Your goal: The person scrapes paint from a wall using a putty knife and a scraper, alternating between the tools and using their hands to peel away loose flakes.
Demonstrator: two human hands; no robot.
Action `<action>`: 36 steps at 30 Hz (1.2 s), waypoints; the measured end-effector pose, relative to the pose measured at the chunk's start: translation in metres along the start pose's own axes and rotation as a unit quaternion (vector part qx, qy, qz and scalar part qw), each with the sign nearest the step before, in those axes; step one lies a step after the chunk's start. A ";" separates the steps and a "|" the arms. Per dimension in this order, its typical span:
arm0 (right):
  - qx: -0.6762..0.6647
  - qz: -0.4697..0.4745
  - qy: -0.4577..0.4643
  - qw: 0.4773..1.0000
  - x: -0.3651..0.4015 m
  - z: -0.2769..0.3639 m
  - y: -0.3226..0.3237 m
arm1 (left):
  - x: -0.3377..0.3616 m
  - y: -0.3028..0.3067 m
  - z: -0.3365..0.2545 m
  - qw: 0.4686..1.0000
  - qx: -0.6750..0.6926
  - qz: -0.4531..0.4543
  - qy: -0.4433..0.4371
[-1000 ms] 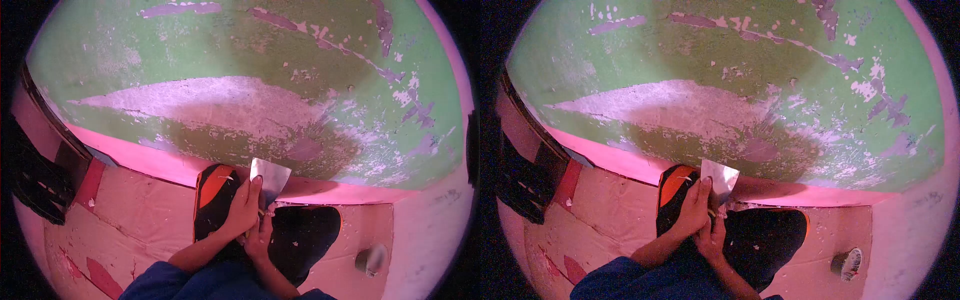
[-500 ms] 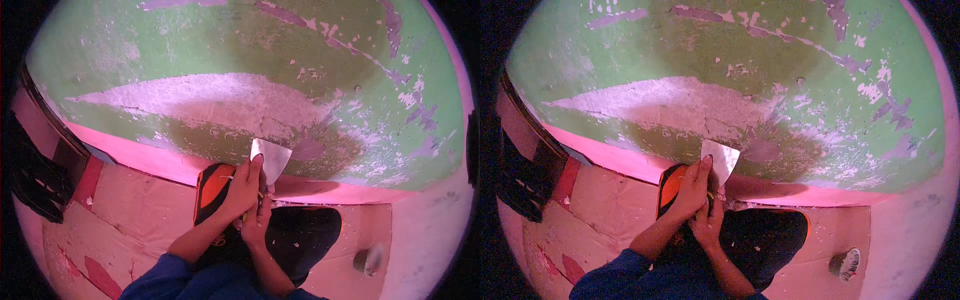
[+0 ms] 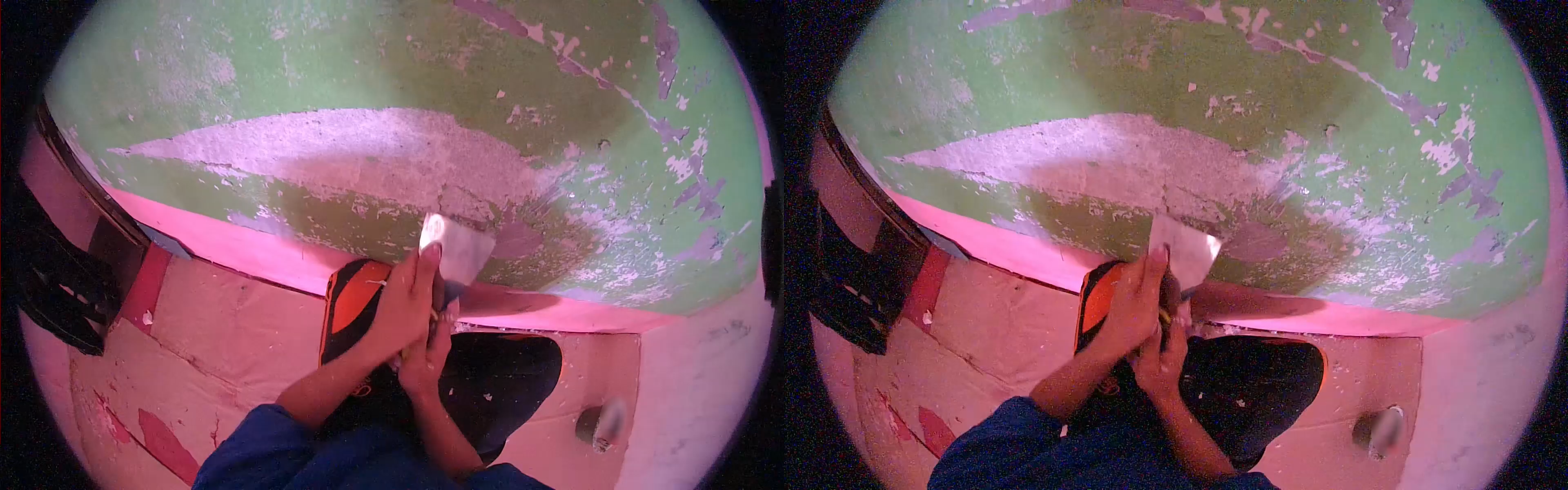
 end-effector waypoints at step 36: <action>-0.105 -0.002 -0.043 0.994 -0.013 -0.009 -0.006 | -0.011 0.007 -0.006 0.997 0.050 -0.053 0.001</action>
Point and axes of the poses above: each hand's wrist, its own x-axis away from the middle knuckle, its own y-axis out of the back of the hand, z = x × y, the point moved 7 cm from there along -x, towards the middle knuckle, and after that the axes turned 6 degrees about -y, right-handed, at the moved point
